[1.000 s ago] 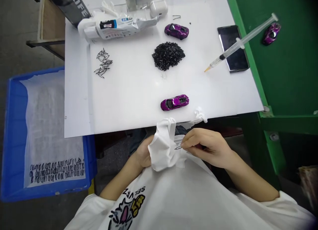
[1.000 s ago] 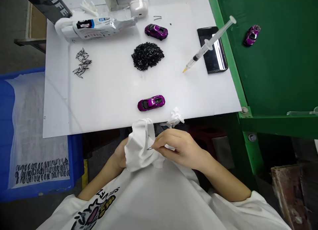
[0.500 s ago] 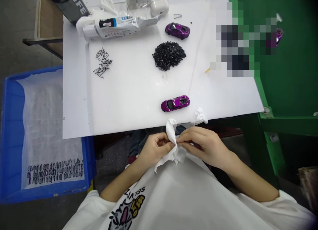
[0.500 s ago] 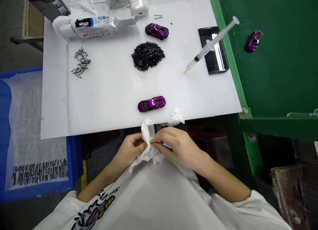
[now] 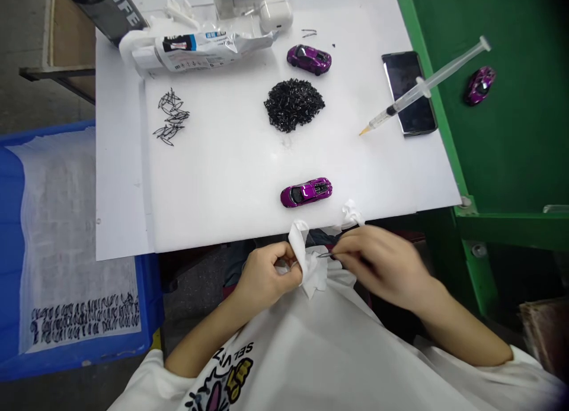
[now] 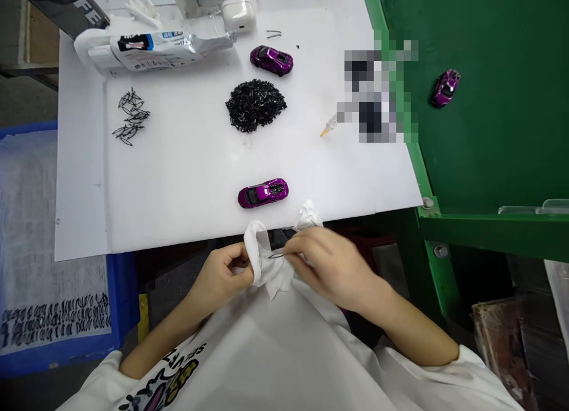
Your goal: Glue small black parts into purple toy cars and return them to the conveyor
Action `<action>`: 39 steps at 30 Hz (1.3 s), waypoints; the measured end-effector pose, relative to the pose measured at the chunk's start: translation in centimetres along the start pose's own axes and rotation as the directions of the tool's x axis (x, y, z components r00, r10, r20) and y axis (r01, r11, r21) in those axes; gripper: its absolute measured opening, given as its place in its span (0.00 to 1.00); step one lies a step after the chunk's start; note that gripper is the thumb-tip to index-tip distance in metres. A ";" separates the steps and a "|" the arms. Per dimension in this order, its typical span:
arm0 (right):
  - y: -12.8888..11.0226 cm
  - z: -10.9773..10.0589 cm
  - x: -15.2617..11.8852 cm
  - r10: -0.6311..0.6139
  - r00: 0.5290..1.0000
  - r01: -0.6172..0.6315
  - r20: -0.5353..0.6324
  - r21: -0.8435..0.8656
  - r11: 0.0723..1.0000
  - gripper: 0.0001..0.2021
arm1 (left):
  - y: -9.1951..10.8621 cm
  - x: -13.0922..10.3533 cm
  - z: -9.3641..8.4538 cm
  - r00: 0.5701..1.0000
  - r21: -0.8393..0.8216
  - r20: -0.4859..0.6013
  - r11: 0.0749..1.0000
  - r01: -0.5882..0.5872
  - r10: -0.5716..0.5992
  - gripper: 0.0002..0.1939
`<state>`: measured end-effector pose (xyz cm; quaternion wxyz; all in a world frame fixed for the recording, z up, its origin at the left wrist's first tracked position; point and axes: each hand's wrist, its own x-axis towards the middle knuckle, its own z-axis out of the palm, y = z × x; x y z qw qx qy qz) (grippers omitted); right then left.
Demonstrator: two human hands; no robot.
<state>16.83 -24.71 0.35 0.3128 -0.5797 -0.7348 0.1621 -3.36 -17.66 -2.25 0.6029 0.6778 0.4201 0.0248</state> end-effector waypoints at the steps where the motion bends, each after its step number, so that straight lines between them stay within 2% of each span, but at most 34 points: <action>1: 0.3 -0.7 0.1 0.061 0.996 -0.058 -0.062 0.035 0.998 0.07 | 0.5 -0.5 -0.9 1.000 0.163 0.021 0.986 -0.025 0.022 0.06; 3: 1.1 -1.8 0.6 0.134 0.969 -0.109 -0.208 0.126 0.986 0.10 | 1.7 -1.4 -2.8 0.991 0.442 0.044 0.887 -0.133 0.126 0.10; 4: 1.6 -1.9 1.0 0.150 0.951 -0.106 -0.270 0.169 0.980 0.10 | 2.3 -1.6 -3.7 0.981 0.504 -0.002 0.847 -0.168 0.195 0.12; 5: 2.1 -1.9 1.6 0.159 0.937 -0.095 -0.311 0.208 0.973 0.10 | 2.8 -1.5 -4.4 0.953 0.536 -0.086 0.819 -0.203 0.292 0.12; 7: 3.0 -1.4 2.9 0.185 0.933 -0.091 -0.309 0.294 0.951 0.08 | 3.6 -0.3 -5.0 0.837 0.586 -0.271 0.771 -0.248 0.475 0.10; 8: 3.3 -1.0 3.6 0.211 0.938 -0.107 -0.275 0.350 0.931 0.07 | 3.9 0.7 -4.9 0.790 0.622 -0.287 0.732 -0.276 0.542 0.09; 9: 3.6 -0.6 4.2 0.239 0.944 -0.129 -0.229 0.410 0.903 0.05 | 4.1 1.9 -4.8 0.771 0.667 -0.256 0.683 -0.296 0.583 0.11; 10: 3.9 -0.3 4.8 0.265 0.948 -0.157 -0.174 0.467 0.870 0.04 | 4.1 3.0 -4.5 0.774 0.702 -0.202 0.640 -0.312 0.600 0.13; 12: 4.3 0.2 5.6 0.313 0.948 -0.234 -0.052 0.551 0.801 0.02 | 4.1 4.9 -4.2 0.783 0.708 -0.174 0.628 -0.322 0.597 0.11; 14: 4.5 0.5 6.1 0.347 0.937 -0.298 0.036 0.598 0.744 0.04 | 4.1 5.8 -4.4 0.802 0.670 -0.196 0.674 -0.311 0.565 0.10; 17: 4.7 0.7 6.6 0.388 0.919 -0.342 0.074 0.640 0.688 0.05 | 4.2 5.6 -5.2 0.834 0.602 -0.203 0.737 -0.307 0.513 0.12; 19: 4.8 0.9 6.9 0.421 0.905 -0.362 0.069 0.646 0.672 0.05 | 4.5 5.4 -5.6 0.840 0.589 -0.187 0.742 -0.320 0.510 0.15; 21: 4.8 1.0 7.1 0.442 0.895 -0.372 0.059 0.645 0.668 0.05 | 4.8 5.4 -5.4 0.811 0.565 -0.221 0.749 -0.346 0.542 0.14; 25: 4.7 1.0 7.4 0.468 0.883 -0.387 0.048 0.640 0.664 0.05 | 5.3 6.0 -4.2 0.671 0.445 -0.404 0.775 -0.449 0.621 0.05; 27: 4.6 1.0 7.4 0.477 0.878 -0.395 0.048 0.635 0.663 0.05 | 5.5 6.4 -3.6 0.631 0.424 -0.449 0.773 -0.473 0.633 0.05; 35: 4.7 1.2 7.2 0.458 0.888 -0.374 0.032 0.631 0.680 0.05 | 5.1 6.9 -3.0 0.654 0.302 -0.526 0.838 -0.453 0.543 0.05; 39: 4.7 1.2 7.1 0.447 0.894 -0.364 0.027 0.626 0.690 0.05 | 4.7 6.9 -2.9 0.622 0.268 -0.556 0.827 -0.494 0.551 0.05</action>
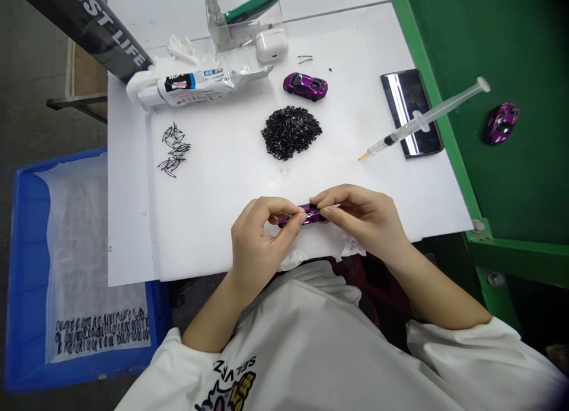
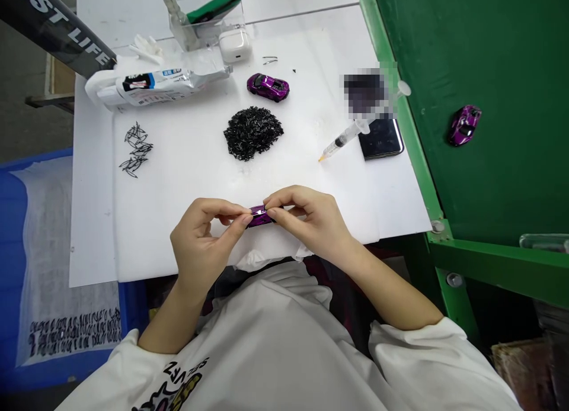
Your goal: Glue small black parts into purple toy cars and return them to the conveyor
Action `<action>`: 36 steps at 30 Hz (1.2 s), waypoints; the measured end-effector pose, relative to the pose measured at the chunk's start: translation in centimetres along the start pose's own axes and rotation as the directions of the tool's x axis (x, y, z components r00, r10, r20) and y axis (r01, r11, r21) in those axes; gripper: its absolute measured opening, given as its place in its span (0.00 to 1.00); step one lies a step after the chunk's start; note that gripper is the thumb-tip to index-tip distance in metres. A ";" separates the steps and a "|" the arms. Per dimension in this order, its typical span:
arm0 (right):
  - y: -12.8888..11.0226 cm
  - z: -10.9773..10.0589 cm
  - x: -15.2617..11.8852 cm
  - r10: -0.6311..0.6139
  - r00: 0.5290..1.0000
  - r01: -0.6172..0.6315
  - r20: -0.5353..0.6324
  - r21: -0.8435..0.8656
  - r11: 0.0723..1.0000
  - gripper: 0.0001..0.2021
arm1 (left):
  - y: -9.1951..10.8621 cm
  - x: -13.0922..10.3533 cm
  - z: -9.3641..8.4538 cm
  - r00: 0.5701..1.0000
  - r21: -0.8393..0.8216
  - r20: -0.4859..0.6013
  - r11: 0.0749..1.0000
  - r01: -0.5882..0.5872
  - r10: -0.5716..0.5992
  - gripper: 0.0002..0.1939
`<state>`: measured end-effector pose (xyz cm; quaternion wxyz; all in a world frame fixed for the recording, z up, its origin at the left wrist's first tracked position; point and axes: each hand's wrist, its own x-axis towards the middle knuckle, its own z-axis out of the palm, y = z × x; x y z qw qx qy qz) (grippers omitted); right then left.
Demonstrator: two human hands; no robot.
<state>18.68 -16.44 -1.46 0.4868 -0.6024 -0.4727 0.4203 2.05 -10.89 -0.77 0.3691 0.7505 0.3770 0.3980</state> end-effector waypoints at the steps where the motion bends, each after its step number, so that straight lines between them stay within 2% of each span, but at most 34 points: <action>1: 0.0 0.0 0.0 0.002 1.000 -0.002 0.003 0.009 1.000 0.05 | 0.0 -0.1 -0.1 1.000 0.010 -0.012 1.000 -0.012 0.012 0.06; 7: -0.3 -0.1 -0.2 0.006 1.000 -0.007 0.025 0.045 0.999 0.07 | 0.1 -0.4 -1.2 0.999 0.189 0.019 0.980 -0.053 0.050 0.07; 17: -0.3 -0.2 -0.3 -0.055 0.998 0.054 0.034 0.006 0.999 0.06 | 0.0 -0.5 -0.8 0.998 0.244 0.039 0.968 -0.050 0.042 0.05; 24: -0.2 -0.4 -0.4 -0.142 0.986 0.148 0.084 -0.076 0.986 0.06 | 1.0 -0.3 -0.8 0.979 0.372 0.107 0.906 -0.202 0.175 0.08; 26: -0.2 -0.5 -0.6 -0.177 0.978 0.190 0.106 -0.123 0.974 0.06 | 1.3 -0.3 -0.8 0.976 0.390 0.162 0.899 -0.197 0.144 0.08; 31: -0.3 -0.9 -1.1 -0.257 0.947 0.305 0.192 -0.283 0.909 0.09 | 1.2 -0.3 -1.0 0.949 0.417 0.313 0.903 -0.099 -0.041 0.09; 36: -0.7 -0.3 -1.1 -0.324 0.919 0.388 0.224 -0.370 0.844 0.10 | 0.3 -0.3 -1.0 0.949 0.400 0.313 0.912 -0.094 -0.039 0.10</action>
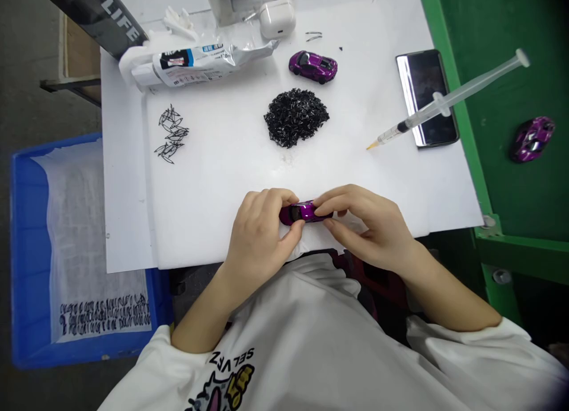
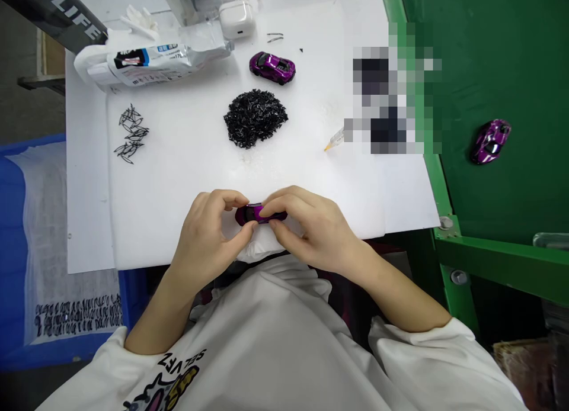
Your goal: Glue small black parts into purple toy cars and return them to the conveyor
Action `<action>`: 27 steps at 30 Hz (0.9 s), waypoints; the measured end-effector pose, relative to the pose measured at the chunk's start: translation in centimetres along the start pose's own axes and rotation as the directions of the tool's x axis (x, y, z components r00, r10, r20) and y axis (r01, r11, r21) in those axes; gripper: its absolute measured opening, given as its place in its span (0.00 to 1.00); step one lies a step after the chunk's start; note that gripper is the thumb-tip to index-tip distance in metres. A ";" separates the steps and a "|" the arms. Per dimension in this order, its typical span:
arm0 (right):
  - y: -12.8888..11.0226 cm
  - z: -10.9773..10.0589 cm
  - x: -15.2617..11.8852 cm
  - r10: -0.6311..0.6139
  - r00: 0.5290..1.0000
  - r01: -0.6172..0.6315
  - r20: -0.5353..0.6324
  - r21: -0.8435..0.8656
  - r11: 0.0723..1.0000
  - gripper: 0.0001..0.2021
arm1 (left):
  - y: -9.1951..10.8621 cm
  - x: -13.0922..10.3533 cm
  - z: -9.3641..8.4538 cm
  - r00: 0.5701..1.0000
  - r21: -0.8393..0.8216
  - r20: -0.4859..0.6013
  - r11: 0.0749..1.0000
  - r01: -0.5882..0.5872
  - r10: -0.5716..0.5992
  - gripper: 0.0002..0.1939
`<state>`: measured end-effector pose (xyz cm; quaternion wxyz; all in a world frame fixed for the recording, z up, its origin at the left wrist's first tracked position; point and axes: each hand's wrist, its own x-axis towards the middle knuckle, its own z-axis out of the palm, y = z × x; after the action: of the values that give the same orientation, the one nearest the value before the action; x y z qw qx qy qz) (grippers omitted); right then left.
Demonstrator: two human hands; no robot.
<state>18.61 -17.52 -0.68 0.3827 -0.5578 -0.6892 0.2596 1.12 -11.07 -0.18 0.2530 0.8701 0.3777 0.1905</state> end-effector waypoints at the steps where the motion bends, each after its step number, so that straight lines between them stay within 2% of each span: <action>1: -0.1 0.2 0.1 -0.025 1.000 0.024 -0.009 -0.048 0.999 0.11 | -0.1 0.0 0.1 1.000 -0.014 -0.009 1.000 0.002 -0.002 0.10; 4: -0.3 1.0 0.5 -0.064 0.998 0.064 0.009 -0.176 0.982 0.13 | -0.5 -0.3 0.2 0.999 -0.064 -0.014 0.997 0.034 -0.035 0.13; 8: -0.2 1.4 0.6 -0.060 0.998 0.066 0.035 -0.202 0.977 0.13 | -0.8 -0.8 -0.2 0.997 -0.116 0.046 0.991 0.064 -0.059 0.15; 13: -0.3 1.2 0.6 -0.048 0.998 0.055 0.039 -0.212 0.976 0.15 | -0.6 -0.8 -0.3 0.996 -0.120 0.052 0.990 0.071 -0.065 0.17; 19: -0.6 1.1 0.7 -0.016 0.999 0.024 0.037 -0.229 0.973 0.15 | -0.1 -0.4 0.3 0.991 -0.116 0.047 0.984 0.133 -0.128 0.18; 22: -0.5 1.0 0.8 -0.027 0.997 0.043 0.073 -0.237 0.970 0.16 | -0.4 -0.3 0.3 0.991 -0.123 0.053 0.984 0.130 -0.124 0.17; 27: -1.4 -0.1 1.2 -0.035 0.988 0.095 0.152 -0.402 0.910 0.14 | -1.6 -0.3 -0.6 0.983 -0.224 0.127 0.961 0.162 -0.136 0.17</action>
<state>17.78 -16.73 0.76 0.2162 -0.5822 -0.7718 0.1360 -0.24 -10.23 -0.69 0.3876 0.8125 0.4026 0.1658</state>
